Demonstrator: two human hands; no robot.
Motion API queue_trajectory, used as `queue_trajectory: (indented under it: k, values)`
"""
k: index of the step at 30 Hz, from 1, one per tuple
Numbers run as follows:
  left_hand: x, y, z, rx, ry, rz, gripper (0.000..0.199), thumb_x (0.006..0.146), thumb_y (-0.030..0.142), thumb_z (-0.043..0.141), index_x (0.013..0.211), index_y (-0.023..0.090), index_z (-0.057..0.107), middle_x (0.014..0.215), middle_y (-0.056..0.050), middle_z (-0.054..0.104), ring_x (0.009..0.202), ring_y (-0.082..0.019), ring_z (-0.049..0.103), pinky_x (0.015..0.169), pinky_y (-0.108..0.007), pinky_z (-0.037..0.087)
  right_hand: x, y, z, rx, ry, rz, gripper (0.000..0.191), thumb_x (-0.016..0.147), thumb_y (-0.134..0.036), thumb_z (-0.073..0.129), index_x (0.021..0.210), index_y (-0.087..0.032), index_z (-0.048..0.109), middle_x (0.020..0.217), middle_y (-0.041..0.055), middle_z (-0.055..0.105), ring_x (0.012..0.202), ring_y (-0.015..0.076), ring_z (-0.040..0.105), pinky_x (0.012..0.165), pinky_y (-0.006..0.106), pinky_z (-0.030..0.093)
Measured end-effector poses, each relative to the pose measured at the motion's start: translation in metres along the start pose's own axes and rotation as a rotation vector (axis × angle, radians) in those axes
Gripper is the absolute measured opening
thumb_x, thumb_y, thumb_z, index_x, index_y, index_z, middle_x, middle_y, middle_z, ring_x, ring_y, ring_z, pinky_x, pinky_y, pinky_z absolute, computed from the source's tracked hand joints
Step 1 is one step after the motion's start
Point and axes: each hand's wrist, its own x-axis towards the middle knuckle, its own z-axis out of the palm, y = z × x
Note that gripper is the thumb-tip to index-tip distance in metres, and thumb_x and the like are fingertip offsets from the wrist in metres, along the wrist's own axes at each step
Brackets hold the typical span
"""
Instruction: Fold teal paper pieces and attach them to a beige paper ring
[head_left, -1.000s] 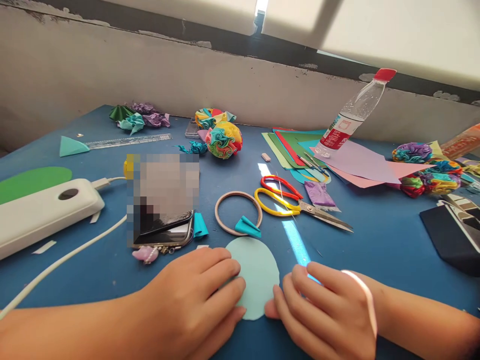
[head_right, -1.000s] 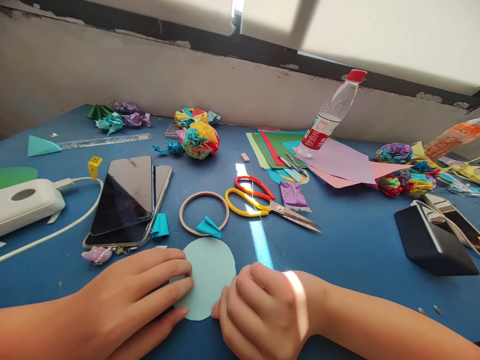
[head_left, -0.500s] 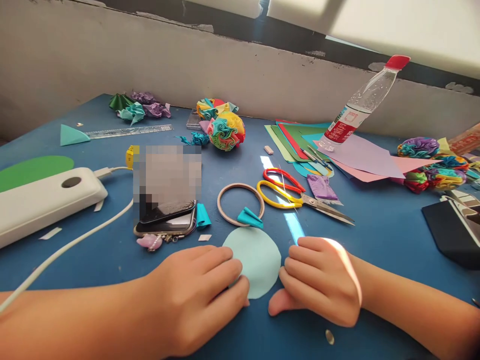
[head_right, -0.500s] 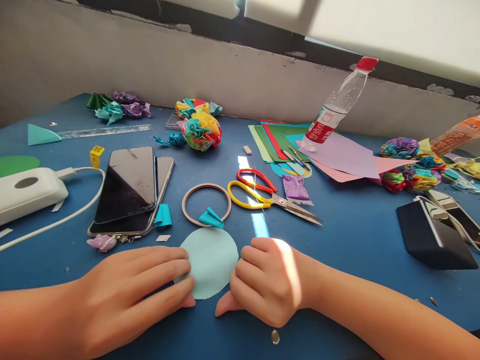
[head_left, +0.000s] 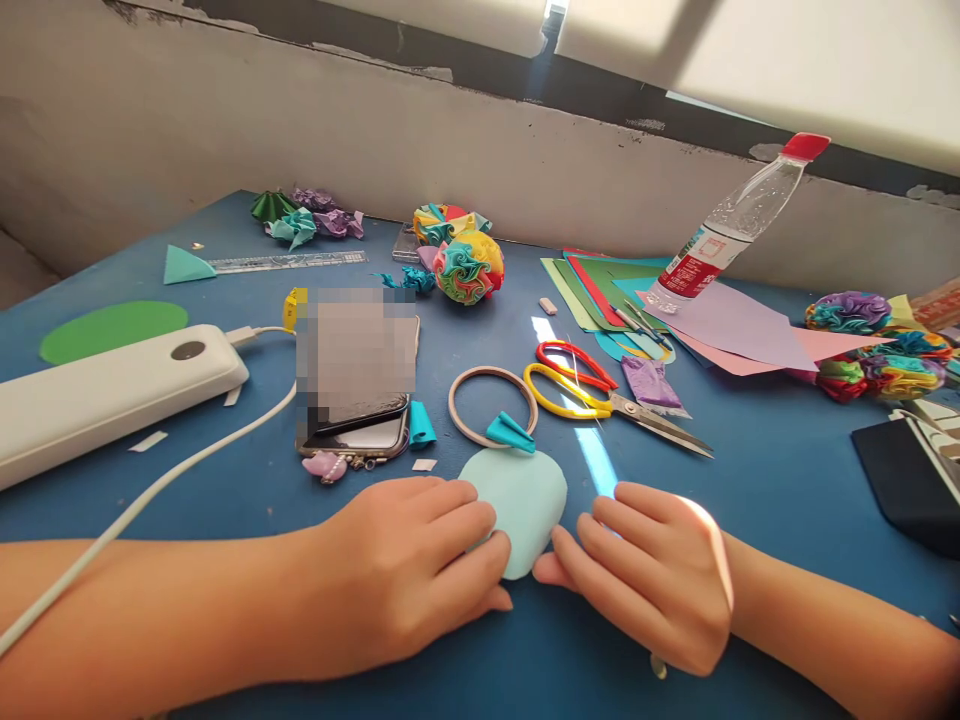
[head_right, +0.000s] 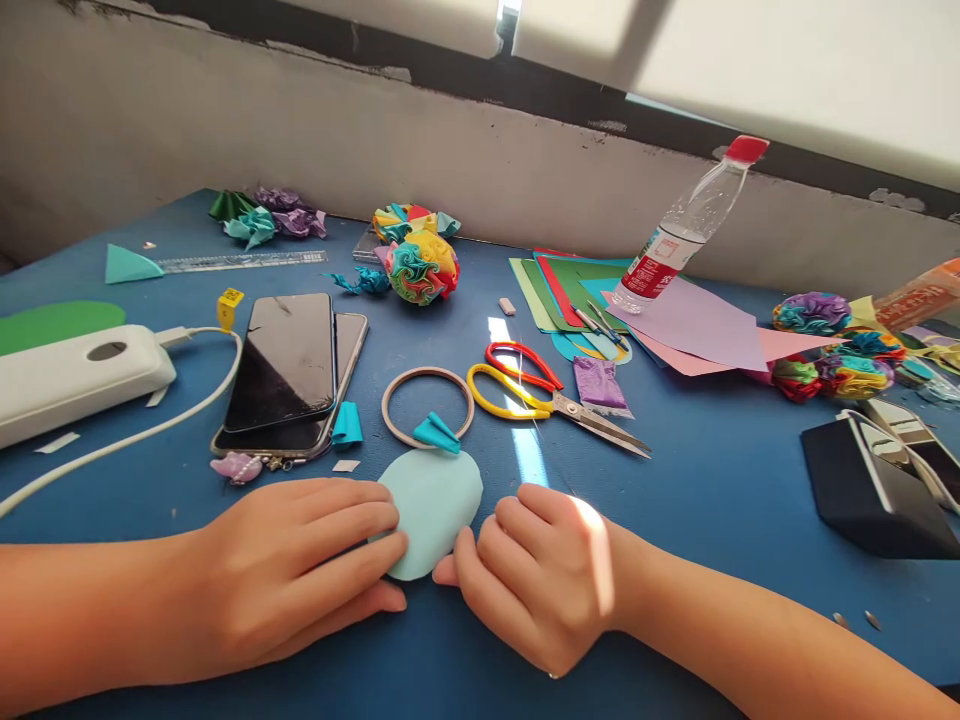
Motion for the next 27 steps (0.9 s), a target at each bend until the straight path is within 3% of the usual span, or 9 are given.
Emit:
queue_trajectory:
  k: [7, 10, 12, 16, 17, 19, 21, 23, 27]
  values:
    - [-0.001, -0.002, 0.003, -0.025, 0.058, -0.015, 0.013, 0.089, 0.011, 0.046, 0.082, 0.014, 0.057, 0.07, -0.005, 0.06, 0.071, -0.016, 0.059, 0.07, -0.028, 0.051, 0.003, 0.003, -0.004, -0.075, 0.068, -0.015, 0.012, 0.075, -0.019, 0.07, 0.075, -0.008, 0.064, 0.05, -0.0003, 0.055, 0.047, 0.0122, 0.05, 0.045, 0.029, 0.031]
    - [0.001, -0.002, 0.003, -0.069, 0.147, -0.044, 0.013, 0.089, 0.01, 0.047, 0.082, 0.015, 0.056, 0.072, -0.005, 0.062, 0.077, -0.018, 0.061, 0.074, -0.03, 0.051, 0.005, 0.004, -0.004, -0.1, 0.135, -0.065, 0.016, 0.079, -0.028, 0.067, 0.076, -0.012, 0.065, 0.056, 0.0003, 0.059, 0.05, 0.0133, 0.054, 0.044, 0.029, 0.034]
    - [0.002, -0.001, 0.001, -0.12, 0.141, -0.068, 0.013, 0.089, 0.01, 0.046, 0.082, 0.015, 0.056, 0.073, -0.006, 0.062, 0.079, -0.018, 0.061, 0.075, -0.031, 0.05, 0.005, -0.004, -0.004, -0.099, 0.186, -0.066, 0.009, 0.076, -0.026, 0.068, 0.08, -0.018, 0.067, 0.063, -0.0012, 0.062, 0.055, 0.0139, 0.057, 0.047, 0.029, 0.038]
    - [0.003, 0.0, -0.001, -0.245, 0.058, -0.131, 0.017, 0.091, 0.009, 0.041, 0.084, 0.014, 0.056, 0.075, -0.005, 0.062, 0.074, -0.015, 0.058, 0.072, -0.028, 0.049, 0.004, -0.035, -0.001, -0.092, 0.152, 0.185, 0.033, 0.071, -0.015, 0.071, 0.096, -0.036, 0.065, 0.078, -0.0082, 0.066, 0.076, 0.0158, 0.062, 0.064, 0.032, 0.047]
    - [0.003, 0.0, -0.001, -0.28, 0.041, -0.155, 0.018, 0.091, 0.01, 0.04, 0.083, 0.014, 0.055, 0.075, -0.005, 0.061, 0.073, -0.015, 0.057, 0.071, -0.027, 0.048, 0.004, -0.041, -0.001, -0.086, 0.115, 0.314, 0.031, 0.071, -0.013, 0.07, 0.093, -0.035, 0.066, 0.081, -0.0084, 0.066, 0.08, 0.0165, 0.063, 0.066, 0.034, 0.047]
    - [0.005, -0.002, 0.0, -0.36, 0.003, -0.22, 0.017, 0.091, 0.011, 0.041, 0.081, 0.014, 0.055, 0.074, -0.004, 0.059, 0.07, -0.014, 0.054, 0.067, -0.025, 0.046, 0.005, -0.044, -0.002, -0.075, 0.072, 0.341, 0.017, 0.074, -0.013, 0.068, 0.086, -0.025, 0.069, 0.082, -0.0048, 0.067, 0.079, 0.0159, 0.063, 0.064, 0.033, 0.048]
    - [0.006, -0.005, 0.001, -0.428, -0.032, -0.307, 0.017, 0.092, 0.013, 0.042, 0.08, 0.015, 0.055, 0.073, -0.003, 0.057, 0.069, -0.013, 0.051, 0.064, -0.023, 0.045, 0.006, -0.036, -0.004, -0.076, -0.062, 0.234, 0.015, 0.078, -0.017, 0.068, 0.093, -0.016, 0.069, 0.082, 0.0002, 0.067, 0.072, 0.0151, 0.062, 0.054, 0.032, 0.045]
    - [0.006, -0.007, 0.003, -0.455, -0.031, -0.39, 0.016, 0.092, 0.015, 0.043, 0.082, 0.015, 0.056, 0.074, -0.002, 0.056, 0.069, -0.013, 0.051, 0.064, -0.022, 0.045, 0.007, -0.021, -0.004, -0.014, -0.046, 0.039, 0.019, 0.078, -0.021, 0.068, 0.093, -0.009, 0.068, 0.077, 0.0037, 0.065, 0.062, 0.0135, 0.059, 0.043, 0.03, 0.036]
    - [0.002, -0.007, 0.004, -0.373, 0.081, -0.449, 0.016, 0.091, 0.012, 0.043, 0.099, 0.014, 0.056, 0.092, -0.006, 0.061, 0.086, -0.014, 0.057, 0.076, -0.025, 0.049, 0.004, -0.007, 0.001, 0.052, -0.126, 0.154, 0.025, 0.082, -0.019, 0.064, 0.102, -0.005, 0.063, 0.067, 0.0019, 0.06, 0.052, 0.0117, 0.05, 0.042, 0.031, 0.029]
